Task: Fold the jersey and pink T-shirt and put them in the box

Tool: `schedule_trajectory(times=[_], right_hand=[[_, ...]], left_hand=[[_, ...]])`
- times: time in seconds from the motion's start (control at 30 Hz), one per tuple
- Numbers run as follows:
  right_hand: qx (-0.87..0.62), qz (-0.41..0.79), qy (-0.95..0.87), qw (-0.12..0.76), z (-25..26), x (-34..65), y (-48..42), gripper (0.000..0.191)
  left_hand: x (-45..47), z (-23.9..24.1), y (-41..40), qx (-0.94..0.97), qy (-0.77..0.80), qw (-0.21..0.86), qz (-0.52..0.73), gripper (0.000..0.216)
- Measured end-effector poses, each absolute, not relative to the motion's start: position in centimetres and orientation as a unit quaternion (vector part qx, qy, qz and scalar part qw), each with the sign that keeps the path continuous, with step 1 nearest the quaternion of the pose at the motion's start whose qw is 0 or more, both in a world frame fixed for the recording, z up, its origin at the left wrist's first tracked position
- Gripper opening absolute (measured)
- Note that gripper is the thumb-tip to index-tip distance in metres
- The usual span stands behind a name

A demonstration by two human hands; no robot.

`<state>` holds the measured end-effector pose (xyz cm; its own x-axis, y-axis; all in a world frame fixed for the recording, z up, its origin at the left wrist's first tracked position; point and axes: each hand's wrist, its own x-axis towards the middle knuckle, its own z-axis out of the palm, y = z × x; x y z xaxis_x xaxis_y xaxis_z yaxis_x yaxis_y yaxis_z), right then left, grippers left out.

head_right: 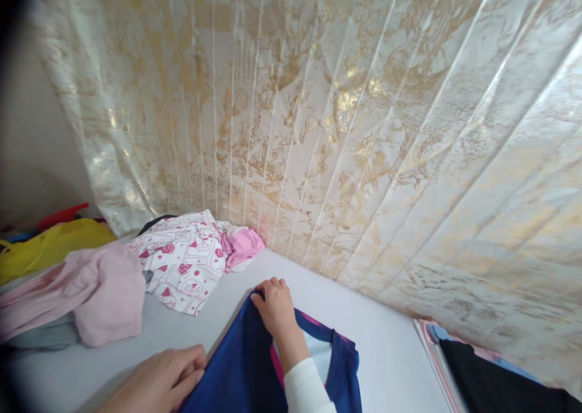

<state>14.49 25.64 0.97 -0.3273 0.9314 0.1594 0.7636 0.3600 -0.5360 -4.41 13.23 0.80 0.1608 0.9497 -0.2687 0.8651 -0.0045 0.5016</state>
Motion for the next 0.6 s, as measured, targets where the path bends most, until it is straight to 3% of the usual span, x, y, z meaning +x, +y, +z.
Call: schedule_trajectory(times=[0.1, 0.4, 0.6], right_hand=[[-0.530, 0.201, -0.792, 0.225, 0.8, 14.4, 26.3, 0.005], [-0.491, 0.294, -0.777, 0.263, 1.3, 15.4, 25.9, 0.034], [-0.579, 0.215, -0.743, 0.258, -0.7, 13.8, 26.5, 0.020]], left_hand=[[-4.3, 0.8, 13.5, 0.699, 0.647, 0.295, 0.076, 0.015], [-4.3, 0.6, 13.5, 0.675, 0.635, 0.359, 0.109, 0.017], [-4.3, 0.0, 13.3, 0.663, 0.623, 0.406, 0.088, 0.017]])
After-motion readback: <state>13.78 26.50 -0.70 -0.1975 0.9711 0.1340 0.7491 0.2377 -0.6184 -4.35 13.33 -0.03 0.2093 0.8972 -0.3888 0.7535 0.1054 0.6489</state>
